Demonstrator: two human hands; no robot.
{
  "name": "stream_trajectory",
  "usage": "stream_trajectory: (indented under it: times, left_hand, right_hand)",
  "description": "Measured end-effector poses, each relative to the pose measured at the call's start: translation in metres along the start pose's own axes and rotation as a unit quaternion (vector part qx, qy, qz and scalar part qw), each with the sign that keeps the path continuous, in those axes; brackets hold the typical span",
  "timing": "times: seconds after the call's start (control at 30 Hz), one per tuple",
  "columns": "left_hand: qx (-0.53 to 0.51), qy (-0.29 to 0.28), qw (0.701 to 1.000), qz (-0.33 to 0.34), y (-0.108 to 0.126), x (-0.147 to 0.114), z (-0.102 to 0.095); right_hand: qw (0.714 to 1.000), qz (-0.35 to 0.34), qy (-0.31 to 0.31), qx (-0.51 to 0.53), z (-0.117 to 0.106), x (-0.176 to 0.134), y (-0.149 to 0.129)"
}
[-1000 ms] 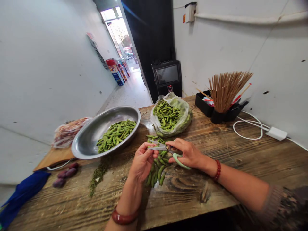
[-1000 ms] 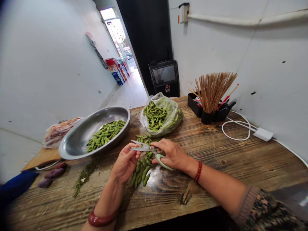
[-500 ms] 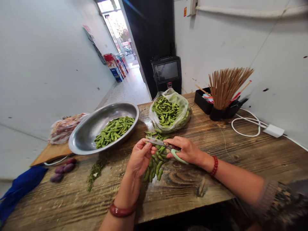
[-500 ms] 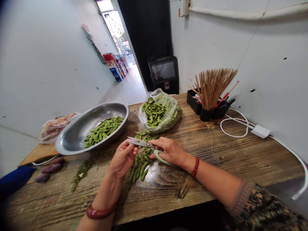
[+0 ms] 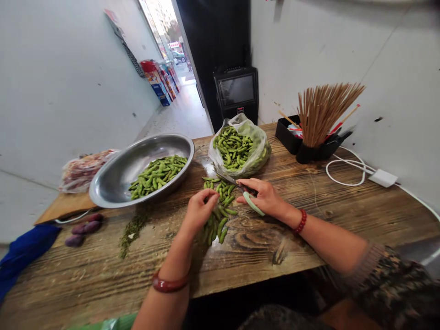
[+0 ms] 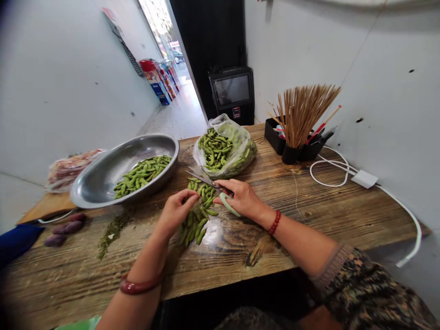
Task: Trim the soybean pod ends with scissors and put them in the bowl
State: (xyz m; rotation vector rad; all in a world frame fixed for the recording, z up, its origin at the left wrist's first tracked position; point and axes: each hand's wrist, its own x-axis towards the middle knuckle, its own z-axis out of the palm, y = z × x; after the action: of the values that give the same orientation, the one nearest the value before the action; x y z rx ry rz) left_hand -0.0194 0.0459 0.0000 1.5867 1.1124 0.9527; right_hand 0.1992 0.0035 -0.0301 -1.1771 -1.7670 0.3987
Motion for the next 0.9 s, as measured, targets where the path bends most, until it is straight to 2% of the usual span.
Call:
stream_trajectory:
  times: [0.1, 0.23, 0.33, 0.4, 0.47, 0.53, 0.6, 0.67, 0.77, 0.9]
  left_hand:
    - [0.189, -0.029, 0.977, 0.095, -0.008, -0.001, 0.011]
    - [0.337, -0.071, 0.931, 0.119, -0.010, -0.004, 0.019]
    - [0.403, -0.096, 0.900, 0.133, -0.011, -0.006, 0.021]
    - [0.405, -0.106, 0.897, 0.144, -0.011, -0.005, 0.021]
    - [0.370, -0.105, 0.911, 0.146, -0.012, -0.003, 0.019]
    - [0.295, -0.081, 0.943, 0.133, -0.011, 0.000, 0.015]
    - [0.177, -0.042, 0.979, 0.090, -0.009, 0.001, 0.011]
    - [0.042, -0.014, 0.999, 0.026, -0.004, 0.000, 0.008]
    - [-0.105, -0.017, 0.993, -0.045, 0.006, -0.003, 0.005]
    - [-0.153, -0.024, 0.986, -0.056, 0.012, -0.006, 0.005]
  right_hand:
    - [1.000, 0.004, -0.003, 0.000, 0.001, 0.000, -0.001]
    - [1.000, 0.010, -0.009, 0.008, 0.003, 0.000, -0.002]
    - [1.000, 0.010, -0.015, 0.004, 0.004, 0.000, -0.003]
    - [1.000, 0.009, -0.019, 0.002, 0.004, 0.000, -0.003]
    - [1.000, 0.012, -0.019, 0.002, 0.004, 0.000, -0.002]
    - [1.000, 0.017, -0.014, 0.003, 0.004, 0.000, 0.000]
    - [1.000, 0.022, -0.004, 0.004, 0.003, 0.000, 0.001]
    - [1.000, 0.022, -0.001, 0.007, 0.002, 0.000, 0.001]
    - [1.000, 0.015, -0.019, 0.011, 0.001, 0.000, -0.001]
    - [0.998, 0.000, -0.062, 0.005, 0.001, -0.002, -0.005]
